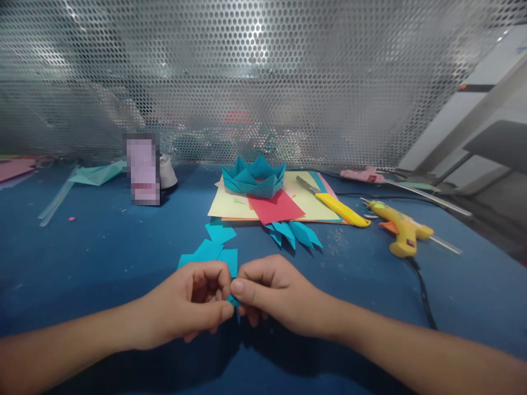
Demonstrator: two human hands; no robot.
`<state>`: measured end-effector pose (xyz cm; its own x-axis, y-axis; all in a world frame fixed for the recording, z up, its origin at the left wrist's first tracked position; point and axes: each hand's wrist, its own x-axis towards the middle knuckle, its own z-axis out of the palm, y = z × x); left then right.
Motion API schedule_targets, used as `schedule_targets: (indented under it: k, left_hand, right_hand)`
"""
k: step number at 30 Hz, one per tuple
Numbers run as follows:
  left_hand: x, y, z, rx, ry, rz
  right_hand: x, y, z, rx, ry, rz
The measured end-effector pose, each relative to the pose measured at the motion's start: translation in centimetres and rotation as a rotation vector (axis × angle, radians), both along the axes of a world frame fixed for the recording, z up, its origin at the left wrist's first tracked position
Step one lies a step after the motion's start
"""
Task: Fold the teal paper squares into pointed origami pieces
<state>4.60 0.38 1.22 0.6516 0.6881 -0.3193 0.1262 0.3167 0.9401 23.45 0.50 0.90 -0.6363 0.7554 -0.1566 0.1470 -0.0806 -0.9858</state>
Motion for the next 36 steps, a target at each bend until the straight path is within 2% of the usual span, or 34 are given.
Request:
schedule_targets:
  k: [6, 13, 21, 29, 31, 36]
  left_hand:
    - [-0.17, 0.02, 0.19, 0.009, 0.029, -0.015]
    - [-0.17, 0.31, 0.06, -0.034, 0.034, -0.007]
    - [-0.55, 0.78, 0.31, -0.022, -0.016, 0.045]
    - [-0.32, 0.38, 0.10, -0.020, 0.040, 0.017]
    - [-0.33, 0.31, 0.22, -0.006, 0.027, 0.013]
    - [-0.58, 0.15, 0.81, -0.007, -0.080, -0.038]
  right_hand:
    - [0.22, 0.05, -0.36, -0.086, 0.016, 0.005]
    - [0.39, 0.19, -0.06, -0.027, -0.015, 0.010]
    - [0.54, 0.63, 0.07, 0.112, 0.008, -0.158]
    - [0.36, 0.31, 0.27, 0.199, -0.060, -0.081]
    - [0.33, 0.24, 0.34, 0.145, -0.049, -0.071]
    - [0.46, -0.03, 0.45, -0.102, 0.095, 0.005]
